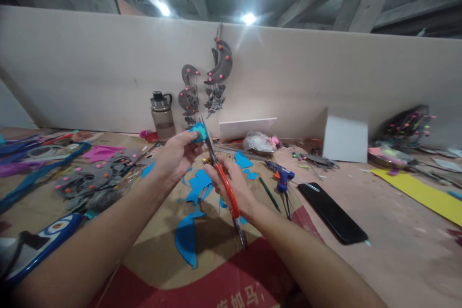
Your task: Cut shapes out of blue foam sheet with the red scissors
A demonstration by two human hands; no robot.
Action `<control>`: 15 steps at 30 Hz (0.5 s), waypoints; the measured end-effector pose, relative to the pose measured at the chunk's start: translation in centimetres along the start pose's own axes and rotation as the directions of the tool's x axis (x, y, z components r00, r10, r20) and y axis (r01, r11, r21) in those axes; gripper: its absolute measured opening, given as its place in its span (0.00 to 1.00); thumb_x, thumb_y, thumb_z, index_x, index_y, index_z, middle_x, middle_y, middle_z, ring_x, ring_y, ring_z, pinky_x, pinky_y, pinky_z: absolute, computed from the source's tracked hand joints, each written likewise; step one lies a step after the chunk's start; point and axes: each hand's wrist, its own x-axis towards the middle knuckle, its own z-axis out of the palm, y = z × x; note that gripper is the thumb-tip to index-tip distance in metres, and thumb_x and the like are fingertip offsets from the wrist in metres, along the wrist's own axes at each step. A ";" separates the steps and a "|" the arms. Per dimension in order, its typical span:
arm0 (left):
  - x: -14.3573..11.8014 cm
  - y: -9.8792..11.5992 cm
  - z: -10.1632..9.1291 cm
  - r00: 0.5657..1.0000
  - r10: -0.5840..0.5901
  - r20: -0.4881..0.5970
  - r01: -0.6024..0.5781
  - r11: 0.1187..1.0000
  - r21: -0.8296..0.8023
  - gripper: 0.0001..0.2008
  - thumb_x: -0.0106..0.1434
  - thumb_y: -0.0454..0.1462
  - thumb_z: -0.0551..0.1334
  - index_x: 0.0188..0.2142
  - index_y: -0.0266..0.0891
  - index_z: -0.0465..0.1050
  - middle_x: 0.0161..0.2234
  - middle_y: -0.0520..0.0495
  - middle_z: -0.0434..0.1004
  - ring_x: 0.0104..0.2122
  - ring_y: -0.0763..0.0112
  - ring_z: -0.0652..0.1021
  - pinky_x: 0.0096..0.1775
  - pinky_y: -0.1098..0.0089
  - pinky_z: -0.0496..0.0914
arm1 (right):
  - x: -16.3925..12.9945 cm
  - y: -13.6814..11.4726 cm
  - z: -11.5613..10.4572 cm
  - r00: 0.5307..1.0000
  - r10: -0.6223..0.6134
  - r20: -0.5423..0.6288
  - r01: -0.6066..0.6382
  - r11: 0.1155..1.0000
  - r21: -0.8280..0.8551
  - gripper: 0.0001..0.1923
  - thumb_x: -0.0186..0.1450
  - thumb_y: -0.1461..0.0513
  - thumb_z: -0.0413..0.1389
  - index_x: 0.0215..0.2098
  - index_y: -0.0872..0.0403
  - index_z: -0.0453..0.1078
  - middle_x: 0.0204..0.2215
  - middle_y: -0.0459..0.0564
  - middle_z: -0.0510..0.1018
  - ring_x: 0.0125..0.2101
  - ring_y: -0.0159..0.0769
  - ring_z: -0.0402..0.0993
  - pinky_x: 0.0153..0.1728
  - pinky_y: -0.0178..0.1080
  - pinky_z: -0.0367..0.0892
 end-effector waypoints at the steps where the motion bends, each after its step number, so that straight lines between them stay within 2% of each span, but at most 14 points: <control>1: 0.0 0.0 0.0 1.000 -0.001 -0.005 0.001 1.000 0.003 0.11 0.43 0.33 0.73 0.25 0.34 0.74 0.24 0.51 0.75 0.24 0.78 0.73 0.24 0.77 0.64 | 0.0 0.1 0.0 1.000 0.005 0.001 -0.005 1.000 0.011 0.15 0.66 0.51 0.59 0.34 0.50 0.60 0.20 0.36 0.60 0.18 0.27 0.55 0.19 0.32 0.54; 15: 0.2 0.9 -0.1 0.999 -0.042 -0.016 0.043 0.995 0.087 0.10 0.43 0.33 0.72 0.24 0.33 0.73 0.23 0.50 0.74 0.23 0.77 0.72 0.24 0.76 0.61 | 0.0 -0.3 -0.2 1.000 0.018 -0.005 -0.018 0.999 -0.028 0.18 0.65 0.49 0.61 0.34 0.51 0.60 0.21 0.38 0.59 0.20 0.27 0.55 0.20 0.32 0.53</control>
